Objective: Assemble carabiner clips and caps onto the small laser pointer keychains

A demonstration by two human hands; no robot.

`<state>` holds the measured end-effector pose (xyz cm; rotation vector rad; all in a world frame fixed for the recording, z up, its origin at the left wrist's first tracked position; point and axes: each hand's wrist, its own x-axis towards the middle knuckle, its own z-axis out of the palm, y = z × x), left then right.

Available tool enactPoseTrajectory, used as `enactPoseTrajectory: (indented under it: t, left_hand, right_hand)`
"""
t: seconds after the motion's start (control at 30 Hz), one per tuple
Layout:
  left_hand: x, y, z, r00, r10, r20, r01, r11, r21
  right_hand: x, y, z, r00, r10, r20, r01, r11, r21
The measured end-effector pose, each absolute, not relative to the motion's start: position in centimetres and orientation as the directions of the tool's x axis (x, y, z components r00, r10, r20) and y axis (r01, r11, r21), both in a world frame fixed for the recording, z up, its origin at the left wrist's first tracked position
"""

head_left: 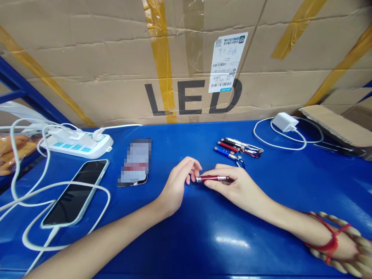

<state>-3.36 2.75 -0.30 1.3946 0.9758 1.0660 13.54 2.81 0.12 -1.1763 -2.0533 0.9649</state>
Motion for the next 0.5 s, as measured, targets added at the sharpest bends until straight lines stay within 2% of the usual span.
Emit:
enactPoseTrajectory:
  t: [0.5]
  left_hand:
    - [-3.44,2.74,-0.30,0.274,0.956,0.102,0.027,-0.114,0.993]
  right_hand:
    - [13.40,2.62,0.21,-0.456,0.881,0.127,0.470,0.360,-0.806]
